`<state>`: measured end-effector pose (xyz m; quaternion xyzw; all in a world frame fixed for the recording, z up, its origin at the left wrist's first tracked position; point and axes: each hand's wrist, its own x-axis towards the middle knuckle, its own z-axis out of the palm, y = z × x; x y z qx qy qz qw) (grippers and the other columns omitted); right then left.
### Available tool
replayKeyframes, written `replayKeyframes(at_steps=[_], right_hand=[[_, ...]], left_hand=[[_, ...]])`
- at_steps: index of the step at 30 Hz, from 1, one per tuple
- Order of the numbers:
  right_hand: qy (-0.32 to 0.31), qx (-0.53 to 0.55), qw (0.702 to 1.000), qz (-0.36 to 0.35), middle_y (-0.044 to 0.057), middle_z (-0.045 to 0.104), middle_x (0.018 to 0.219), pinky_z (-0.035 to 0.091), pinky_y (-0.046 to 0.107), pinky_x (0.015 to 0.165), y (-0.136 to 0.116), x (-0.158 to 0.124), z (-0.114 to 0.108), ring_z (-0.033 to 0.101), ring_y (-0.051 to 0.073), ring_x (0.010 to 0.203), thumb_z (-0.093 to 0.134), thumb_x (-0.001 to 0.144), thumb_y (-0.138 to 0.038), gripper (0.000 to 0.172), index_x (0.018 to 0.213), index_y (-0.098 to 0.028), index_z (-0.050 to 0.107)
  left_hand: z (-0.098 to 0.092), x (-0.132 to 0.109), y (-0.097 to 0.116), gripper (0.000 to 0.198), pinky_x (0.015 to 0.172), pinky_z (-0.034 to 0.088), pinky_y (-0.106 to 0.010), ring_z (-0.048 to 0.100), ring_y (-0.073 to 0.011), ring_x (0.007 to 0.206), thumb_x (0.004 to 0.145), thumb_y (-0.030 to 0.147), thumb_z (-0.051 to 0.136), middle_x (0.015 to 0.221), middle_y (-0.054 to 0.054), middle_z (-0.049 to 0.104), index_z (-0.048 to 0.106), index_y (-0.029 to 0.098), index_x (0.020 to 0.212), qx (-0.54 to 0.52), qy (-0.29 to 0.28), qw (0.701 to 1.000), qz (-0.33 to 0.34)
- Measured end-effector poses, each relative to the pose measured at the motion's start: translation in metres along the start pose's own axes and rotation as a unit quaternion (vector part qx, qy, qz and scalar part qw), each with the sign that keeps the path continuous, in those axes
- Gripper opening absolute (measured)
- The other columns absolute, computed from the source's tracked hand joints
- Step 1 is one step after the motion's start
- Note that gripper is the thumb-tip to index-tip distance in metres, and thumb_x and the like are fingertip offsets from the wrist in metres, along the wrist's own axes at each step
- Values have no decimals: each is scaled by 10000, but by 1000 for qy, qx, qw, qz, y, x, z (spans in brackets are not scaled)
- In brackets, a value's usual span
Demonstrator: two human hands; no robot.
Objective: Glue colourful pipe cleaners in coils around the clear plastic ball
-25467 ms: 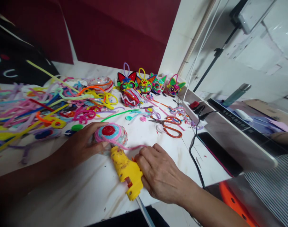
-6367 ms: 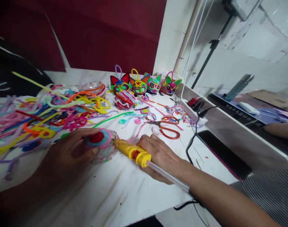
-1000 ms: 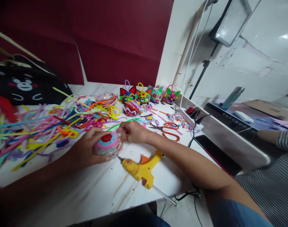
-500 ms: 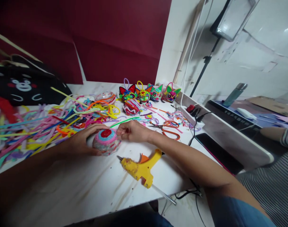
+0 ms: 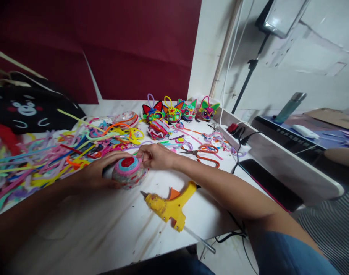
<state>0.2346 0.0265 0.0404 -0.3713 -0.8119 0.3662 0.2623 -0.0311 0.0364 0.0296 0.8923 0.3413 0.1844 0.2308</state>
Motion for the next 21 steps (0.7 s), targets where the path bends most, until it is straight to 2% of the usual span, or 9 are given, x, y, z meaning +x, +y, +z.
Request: replayKeyframes(at_steps=[5,10,14,17,21], right_hand=[[-7,6,1000,5,-64,657,642,458,210,665,-4,4,-1,621,104,604,758,767,-107,194,883,-160,611],[-10,6,1000,10,-84,644,609,459,208,666,-5,7,-3,632,107,602,754,742,-75,215,877,-162,611],[0,-3,1000,18,-91,639,604,447,201,669,-6,6,0,625,96,593,727,729,-15,232,863,-160,605],[15,-18,999,26,-90,640,614,427,202,667,-9,5,6,614,92,592,725,746,-16,225,851,-164,590],[39,-43,998,32,-98,603,603,397,216,671,-16,4,15,587,94,599,741,767,-43,218,838,-173,581]], left_hand=[[6,-6,3,853,1026,556,-477,666,-378,1217,695,629,807,1367,-137,673,533,265,1415,-14,22,999,-25],[22,-7,3,882,1114,477,-539,546,-429,1350,600,604,865,1441,-179,588,580,217,1339,35,70,997,-1],[24,-4,1,776,1054,524,-487,621,-379,1247,647,598,816,1343,-137,656,602,242,1302,39,81,996,-8],[13,-3,1,792,1036,544,-464,663,-365,1198,628,588,831,1317,-122,690,607,248,1307,41,57,997,-24],[-4,-6,1,955,1017,572,-452,670,-375,1231,628,602,857,1394,-145,674,545,225,1448,29,-4,998,-52]])
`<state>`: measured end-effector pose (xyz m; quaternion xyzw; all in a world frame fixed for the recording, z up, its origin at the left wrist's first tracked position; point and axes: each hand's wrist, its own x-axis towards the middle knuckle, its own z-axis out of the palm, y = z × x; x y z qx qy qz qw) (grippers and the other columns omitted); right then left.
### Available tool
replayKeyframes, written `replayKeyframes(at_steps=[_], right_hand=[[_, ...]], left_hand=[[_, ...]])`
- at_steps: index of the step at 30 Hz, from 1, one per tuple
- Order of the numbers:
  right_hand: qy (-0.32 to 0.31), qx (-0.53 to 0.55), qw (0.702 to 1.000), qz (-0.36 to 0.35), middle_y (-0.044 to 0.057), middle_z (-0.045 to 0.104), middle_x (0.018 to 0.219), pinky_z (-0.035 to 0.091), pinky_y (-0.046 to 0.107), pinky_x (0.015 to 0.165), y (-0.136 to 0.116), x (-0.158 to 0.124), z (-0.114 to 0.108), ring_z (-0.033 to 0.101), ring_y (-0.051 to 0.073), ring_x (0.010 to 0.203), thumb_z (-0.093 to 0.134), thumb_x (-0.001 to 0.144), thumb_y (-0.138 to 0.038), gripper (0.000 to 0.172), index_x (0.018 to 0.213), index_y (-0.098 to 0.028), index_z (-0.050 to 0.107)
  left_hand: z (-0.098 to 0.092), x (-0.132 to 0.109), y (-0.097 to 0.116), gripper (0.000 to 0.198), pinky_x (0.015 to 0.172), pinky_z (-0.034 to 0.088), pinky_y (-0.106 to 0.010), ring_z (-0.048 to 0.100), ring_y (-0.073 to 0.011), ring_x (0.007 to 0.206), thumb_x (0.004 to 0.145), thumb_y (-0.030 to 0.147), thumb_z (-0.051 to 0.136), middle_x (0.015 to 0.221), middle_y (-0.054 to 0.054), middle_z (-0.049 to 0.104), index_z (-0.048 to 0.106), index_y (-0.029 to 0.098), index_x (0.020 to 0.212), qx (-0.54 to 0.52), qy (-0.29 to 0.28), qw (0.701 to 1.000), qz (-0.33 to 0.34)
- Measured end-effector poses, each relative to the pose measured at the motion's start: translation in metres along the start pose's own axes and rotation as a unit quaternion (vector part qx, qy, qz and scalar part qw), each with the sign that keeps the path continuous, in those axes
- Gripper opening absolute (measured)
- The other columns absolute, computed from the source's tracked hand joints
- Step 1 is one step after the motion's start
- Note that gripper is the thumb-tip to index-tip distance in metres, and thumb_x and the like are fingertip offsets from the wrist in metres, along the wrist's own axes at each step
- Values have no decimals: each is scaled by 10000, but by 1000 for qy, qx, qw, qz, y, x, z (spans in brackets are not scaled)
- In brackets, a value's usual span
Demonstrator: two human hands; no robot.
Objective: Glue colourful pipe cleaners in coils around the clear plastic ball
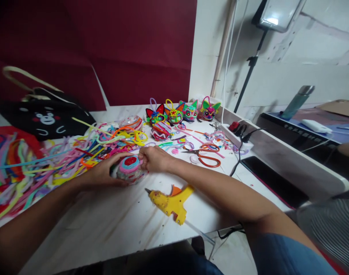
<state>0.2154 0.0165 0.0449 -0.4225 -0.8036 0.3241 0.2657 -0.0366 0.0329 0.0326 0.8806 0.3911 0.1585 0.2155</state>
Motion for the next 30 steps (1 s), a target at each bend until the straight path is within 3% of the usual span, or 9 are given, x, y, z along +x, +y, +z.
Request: replayKeyframes(at_steps=[2,5,8,17,24,30], right_hand=[[5,-8,1000,0,-102,586,591,391,220,674,-3,0,2,578,96,599,744,769,-40,220,839,-174,584],[3,-11,1000,0,-98,591,589,392,220,669,-4,0,1,578,98,593,755,771,-43,222,848,-167,588],[-2,-10,1000,-1,-94,604,604,395,213,656,-4,-1,-1,577,94,584,763,778,-58,212,864,-162,599],[-25,9,1000,-15,-69,668,646,438,207,686,4,-1,-8,649,111,642,724,785,-17,203,931,-147,670],[-4,10,1000,-18,-71,644,647,422,201,674,5,0,-5,617,97,636,728,806,-46,152,880,-153,650],[0,12,1000,2,-86,632,620,421,202,671,4,4,-3,605,89,606,741,786,-36,166,847,-157,644]], left_hand=[[-3,-2,1,954,1100,517,-478,592,-383,1351,687,627,829,1496,-158,605,517,230,1496,8,-3,1000,14],[1,-3,8,784,1209,392,-507,432,-372,1496,865,660,659,1611,-181,475,545,199,1489,28,16,998,57],[7,0,19,662,1215,390,-499,483,-347,1466,983,561,493,1568,-215,521,549,124,1477,54,8,994,92],[15,8,40,484,1093,530,-425,666,-323,1258,961,368,465,1356,-189,701,687,89,1290,90,68,989,98],[25,6,35,467,1105,520,-402,677,-301,1241,1016,420,459,1343,-168,711,700,118,1277,57,111,987,102],[24,6,33,443,1097,528,-390,680,-293,1248,1009,408,473,1349,-146,715,691,143,1289,51,106,988,97]])
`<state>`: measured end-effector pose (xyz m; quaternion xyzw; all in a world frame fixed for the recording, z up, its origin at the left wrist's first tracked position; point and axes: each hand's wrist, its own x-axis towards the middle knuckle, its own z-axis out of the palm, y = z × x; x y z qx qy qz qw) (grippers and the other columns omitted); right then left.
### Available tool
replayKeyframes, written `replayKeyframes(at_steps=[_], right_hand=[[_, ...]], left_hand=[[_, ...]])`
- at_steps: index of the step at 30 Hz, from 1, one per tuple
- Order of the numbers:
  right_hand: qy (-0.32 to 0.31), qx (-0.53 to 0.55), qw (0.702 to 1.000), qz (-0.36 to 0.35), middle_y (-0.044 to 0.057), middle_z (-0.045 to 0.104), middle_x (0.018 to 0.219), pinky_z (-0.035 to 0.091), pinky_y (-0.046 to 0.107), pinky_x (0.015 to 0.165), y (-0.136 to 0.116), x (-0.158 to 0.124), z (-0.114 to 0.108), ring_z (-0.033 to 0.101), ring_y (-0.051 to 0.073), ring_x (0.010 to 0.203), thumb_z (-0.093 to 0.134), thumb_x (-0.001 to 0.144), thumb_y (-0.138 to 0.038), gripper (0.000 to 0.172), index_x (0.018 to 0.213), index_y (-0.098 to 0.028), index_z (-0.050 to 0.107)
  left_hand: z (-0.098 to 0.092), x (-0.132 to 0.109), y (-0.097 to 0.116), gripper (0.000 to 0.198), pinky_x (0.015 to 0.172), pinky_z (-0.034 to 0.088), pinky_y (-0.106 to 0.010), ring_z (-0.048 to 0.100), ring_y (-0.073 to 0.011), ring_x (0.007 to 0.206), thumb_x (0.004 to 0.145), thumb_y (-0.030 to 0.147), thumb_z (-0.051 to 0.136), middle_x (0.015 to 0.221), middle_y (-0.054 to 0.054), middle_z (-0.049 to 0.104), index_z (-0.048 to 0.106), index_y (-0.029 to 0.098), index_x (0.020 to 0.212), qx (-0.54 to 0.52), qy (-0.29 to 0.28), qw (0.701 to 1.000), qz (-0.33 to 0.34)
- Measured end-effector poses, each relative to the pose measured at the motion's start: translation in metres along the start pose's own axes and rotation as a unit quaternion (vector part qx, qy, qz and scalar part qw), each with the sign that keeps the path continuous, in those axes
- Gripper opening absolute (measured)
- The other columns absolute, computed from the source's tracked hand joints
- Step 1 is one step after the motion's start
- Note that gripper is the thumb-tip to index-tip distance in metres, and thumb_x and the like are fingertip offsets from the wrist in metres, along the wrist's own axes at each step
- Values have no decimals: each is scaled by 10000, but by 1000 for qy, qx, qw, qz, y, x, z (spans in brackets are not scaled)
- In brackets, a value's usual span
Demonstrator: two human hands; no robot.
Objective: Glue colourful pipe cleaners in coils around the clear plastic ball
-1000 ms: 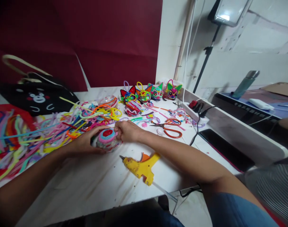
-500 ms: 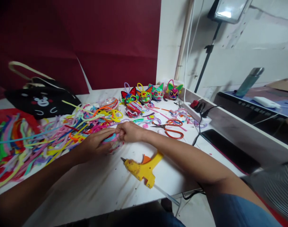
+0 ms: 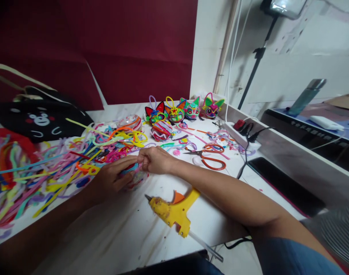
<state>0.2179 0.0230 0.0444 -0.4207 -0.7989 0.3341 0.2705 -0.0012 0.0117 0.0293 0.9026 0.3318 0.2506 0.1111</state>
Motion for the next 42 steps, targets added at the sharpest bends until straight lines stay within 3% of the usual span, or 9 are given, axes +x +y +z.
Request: replayKeyframes(at_steps=[12,17,21,23,25,30,34,38,42], right_hand=[[18,-80,997,4,-16,693,754,438,228,697,-10,-6,-11,643,128,724,804,800,-130,131,854,-141,686],[54,-130,990,-24,93,740,1055,481,320,879,-22,-63,-30,674,210,968,716,859,-121,152,1010,-145,715],[-37,-180,982,-50,138,716,1189,511,392,980,-28,-124,-34,666,271,1102,676,840,-126,336,1175,-135,699],[-108,-190,975,-45,147,702,1198,533,366,983,-30,-144,-31,670,262,1099,651,771,-49,406,1168,-114,704],[-122,-217,968,-43,166,684,1234,529,398,1021,-30,-155,-25,661,281,1130,632,746,-25,482,1220,-96,685],[-117,-302,942,-87,217,630,1363,535,518,1025,-24,-157,-12,626,349,1212,622,882,-135,486,1367,-108,614],[-118,-331,926,-137,191,690,1184,580,475,954,-20,-155,-8,663,316,1073,606,900,-107,381,1279,-92,639],[-85,-307,933,-166,171,681,1147,596,380,910,-17,-159,-11,668,262,1022,513,943,-71,292,1205,-120,631],[-37,-292,937,-190,189,660,1183,590,398,934,-10,-161,-19,668,274,1070,472,938,-92,328,1248,-121,575]], left_hand=[[-3,1,-5,486,1095,534,-422,679,-315,1253,951,389,503,1357,-185,708,694,95,1287,-3,-18,1000,-5],[0,2,-5,515,1108,526,-446,670,-334,1264,898,386,502,1352,-188,710,708,93,1269,15,-17,998,-51],[2,2,-3,518,1121,514,-443,672,-330,1258,883,385,493,1346,-179,716,719,95,1249,9,-12,999,-49],[4,2,-3,511,1129,505,-435,673,-320,1254,884,388,485,1339,-170,720,723,105,1238,7,-7,999,-48],[6,2,-5,502,1125,507,-424,678,-308,1240,887,402,478,1335,-151,724,724,130,1229,5,5,999,-47],[7,-2,-12,480,1174,457,-446,619,-313,1320,927,444,489,1368,-128,706,705,172,1258,2,6,999,-36],[6,-6,-12,459,1184,446,-434,591,-302,1352,979,439,487,1423,-126,663,669,186,1316,-3,-14,1000,-25],[10,-9,-10,463,1147,479,-444,591,-327,1341,992,460,463,1490,-155,581,676,188,1302,11,21,999,-46],[11,-9,-12,472,1132,486,-402,629,-296,1278,1015,470,442,1408,-136,637,652,187,1329,9,-3,999,-31]])
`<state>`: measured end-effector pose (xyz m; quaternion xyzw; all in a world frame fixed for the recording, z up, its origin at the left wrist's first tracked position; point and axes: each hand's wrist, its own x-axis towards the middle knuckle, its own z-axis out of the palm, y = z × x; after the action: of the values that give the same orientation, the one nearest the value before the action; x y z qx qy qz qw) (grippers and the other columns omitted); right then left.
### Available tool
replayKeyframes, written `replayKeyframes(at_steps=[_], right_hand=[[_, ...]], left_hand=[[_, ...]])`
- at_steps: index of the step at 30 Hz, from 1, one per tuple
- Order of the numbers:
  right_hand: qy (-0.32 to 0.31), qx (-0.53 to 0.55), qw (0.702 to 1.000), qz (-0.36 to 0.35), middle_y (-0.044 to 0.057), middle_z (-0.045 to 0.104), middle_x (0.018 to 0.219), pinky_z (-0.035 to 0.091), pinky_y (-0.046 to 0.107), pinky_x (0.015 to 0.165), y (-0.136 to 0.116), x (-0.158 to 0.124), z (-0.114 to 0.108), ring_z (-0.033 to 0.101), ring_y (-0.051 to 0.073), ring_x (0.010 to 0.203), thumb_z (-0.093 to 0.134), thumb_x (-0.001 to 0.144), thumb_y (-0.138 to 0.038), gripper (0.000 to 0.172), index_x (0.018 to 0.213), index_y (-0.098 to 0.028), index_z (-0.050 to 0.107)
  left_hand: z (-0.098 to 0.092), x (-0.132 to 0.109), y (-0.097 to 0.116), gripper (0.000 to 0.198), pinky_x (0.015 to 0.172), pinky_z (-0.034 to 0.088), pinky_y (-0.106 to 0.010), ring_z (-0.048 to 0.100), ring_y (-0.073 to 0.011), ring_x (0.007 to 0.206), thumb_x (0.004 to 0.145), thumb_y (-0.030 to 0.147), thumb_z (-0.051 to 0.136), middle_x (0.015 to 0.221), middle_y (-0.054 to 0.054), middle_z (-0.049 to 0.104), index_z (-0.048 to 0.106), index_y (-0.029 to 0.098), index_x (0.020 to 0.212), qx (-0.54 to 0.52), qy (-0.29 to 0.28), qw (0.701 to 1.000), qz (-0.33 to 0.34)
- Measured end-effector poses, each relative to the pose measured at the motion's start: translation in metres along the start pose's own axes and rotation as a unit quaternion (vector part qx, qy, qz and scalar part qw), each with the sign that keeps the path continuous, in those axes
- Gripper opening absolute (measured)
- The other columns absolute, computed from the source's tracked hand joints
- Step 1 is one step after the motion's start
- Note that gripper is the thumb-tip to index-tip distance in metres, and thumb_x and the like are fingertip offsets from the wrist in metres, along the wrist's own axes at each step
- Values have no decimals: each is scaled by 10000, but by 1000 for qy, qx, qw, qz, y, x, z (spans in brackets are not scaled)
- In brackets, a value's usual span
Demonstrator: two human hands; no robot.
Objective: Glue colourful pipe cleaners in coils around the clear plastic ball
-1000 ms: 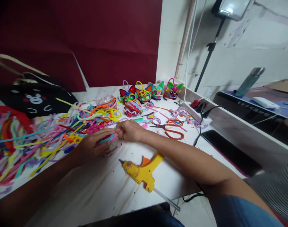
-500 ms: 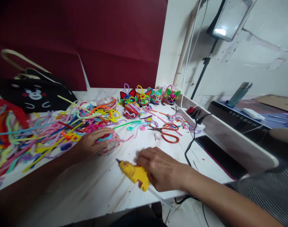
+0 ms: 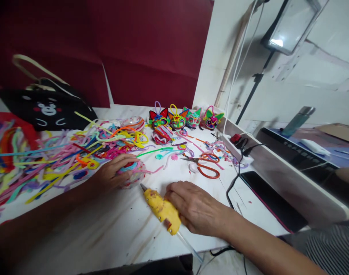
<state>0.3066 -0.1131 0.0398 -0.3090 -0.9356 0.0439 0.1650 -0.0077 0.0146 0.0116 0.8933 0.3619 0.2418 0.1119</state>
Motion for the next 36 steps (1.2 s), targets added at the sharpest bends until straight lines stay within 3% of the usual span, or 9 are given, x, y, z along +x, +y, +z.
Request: replayKeyframes(at_steps=[6,12,18,24,36], right_hand=[[58,-1,998,19,178,632,1240,579,431,911,23,11,-1,663,285,1096,493,842,-92,459,1294,-172,493],[95,58,993,34,149,623,1233,574,414,866,34,17,3,648,285,1067,542,778,-83,535,1291,-215,468],[73,41,996,27,149,623,1209,558,413,893,38,25,-2,637,277,1072,550,833,-108,434,1249,-204,474],[114,87,989,34,113,634,1099,536,332,753,47,36,8,634,224,942,593,929,-237,225,1133,-219,499],[198,114,973,29,102,627,1054,539,339,736,44,30,22,620,227,923,639,909,-235,272,1149,-228,513]], left_hand=[[1,-4,-2,585,1171,438,-405,564,-311,1367,1029,539,427,1504,-137,576,531,170,1471,3,-2,999,-40],[8,-6,-7,629,1150,461,-425,551,-334,1370,1006,615,437,1524,-149,530,533,196,1465,-11,0,1000,-14],[13,-8,-10,586,1122,490,-450,547,-351,1369,989,587,480,1512,-146,539,557,220,1439,8,21,1000,-14],[4,-5,1,644,1098,506,-446,592,-344,1320,976,639,468,1466,-168,584,576,185,1421,5,1,999,-43],[7,-2,-10,579,1022,544,-394,630,-316,1248,943,585,560,1395,-129,630,583,227,1398,-15,8,998,-52]])
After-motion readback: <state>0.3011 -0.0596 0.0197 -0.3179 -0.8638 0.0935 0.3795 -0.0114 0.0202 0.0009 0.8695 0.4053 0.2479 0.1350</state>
